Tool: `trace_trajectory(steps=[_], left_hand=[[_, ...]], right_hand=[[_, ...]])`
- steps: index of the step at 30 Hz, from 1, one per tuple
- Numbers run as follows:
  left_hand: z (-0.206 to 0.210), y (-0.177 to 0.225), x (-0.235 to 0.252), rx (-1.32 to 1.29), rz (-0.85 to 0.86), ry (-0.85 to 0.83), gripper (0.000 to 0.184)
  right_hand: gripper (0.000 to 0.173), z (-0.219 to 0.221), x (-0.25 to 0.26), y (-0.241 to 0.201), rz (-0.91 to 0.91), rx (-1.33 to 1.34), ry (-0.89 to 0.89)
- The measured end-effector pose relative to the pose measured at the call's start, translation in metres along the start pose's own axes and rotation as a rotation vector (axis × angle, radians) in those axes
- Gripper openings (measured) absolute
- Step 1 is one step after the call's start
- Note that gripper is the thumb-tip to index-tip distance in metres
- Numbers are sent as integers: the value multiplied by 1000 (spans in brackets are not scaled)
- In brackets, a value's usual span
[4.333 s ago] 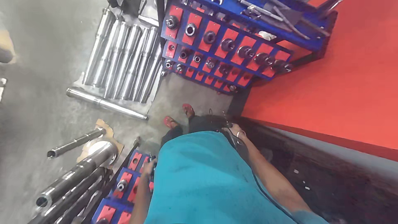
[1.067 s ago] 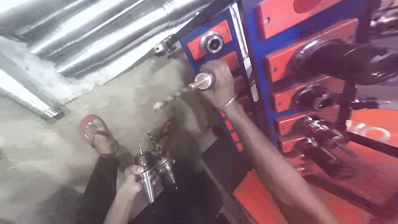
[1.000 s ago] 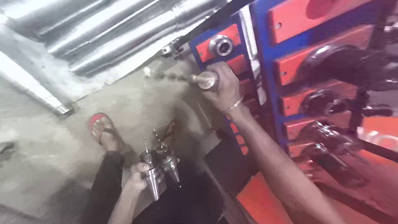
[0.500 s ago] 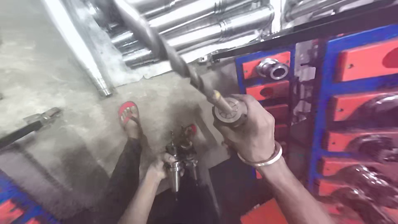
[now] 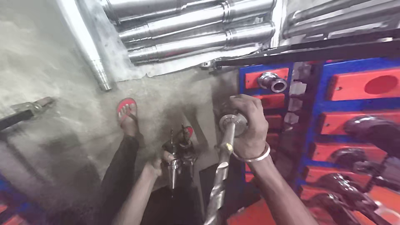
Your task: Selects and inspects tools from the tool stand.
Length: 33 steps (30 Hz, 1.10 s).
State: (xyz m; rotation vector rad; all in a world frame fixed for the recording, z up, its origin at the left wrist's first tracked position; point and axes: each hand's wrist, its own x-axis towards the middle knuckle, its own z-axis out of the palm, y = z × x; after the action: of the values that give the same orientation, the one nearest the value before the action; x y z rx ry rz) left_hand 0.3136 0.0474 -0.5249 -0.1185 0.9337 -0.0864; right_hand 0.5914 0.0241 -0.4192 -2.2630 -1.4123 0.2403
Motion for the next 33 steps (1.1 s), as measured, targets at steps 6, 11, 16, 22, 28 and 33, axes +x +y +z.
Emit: trace_trajectory(steps=[6, 11, 16, 22, 28, 33], left_hand=[[5, 9, -1, 55, -72, 5, 28], [5, 10, -1, 0, -64, -141, 30], [-6, 8, 7, -34, -68, -393, 17], [-4, 9, 3, -40, -119, -322, 19], [-10, 7, 9, -4, -140, -328, 25], [-20, 2, 16, -20, -175, -505, 21]], right_hand=[[31, 15, -12, 16, 105, 172, -8], [29, 17, -25, 19, 187, 237, -12], [29, 19, -31, 22, 188, 305, 20], [26, 11, -26, 16, 157, 299, 3], [24, 11, -22, 13, 125, 320, 7], [28, 16, -26, 18, 66, 357, -8]])
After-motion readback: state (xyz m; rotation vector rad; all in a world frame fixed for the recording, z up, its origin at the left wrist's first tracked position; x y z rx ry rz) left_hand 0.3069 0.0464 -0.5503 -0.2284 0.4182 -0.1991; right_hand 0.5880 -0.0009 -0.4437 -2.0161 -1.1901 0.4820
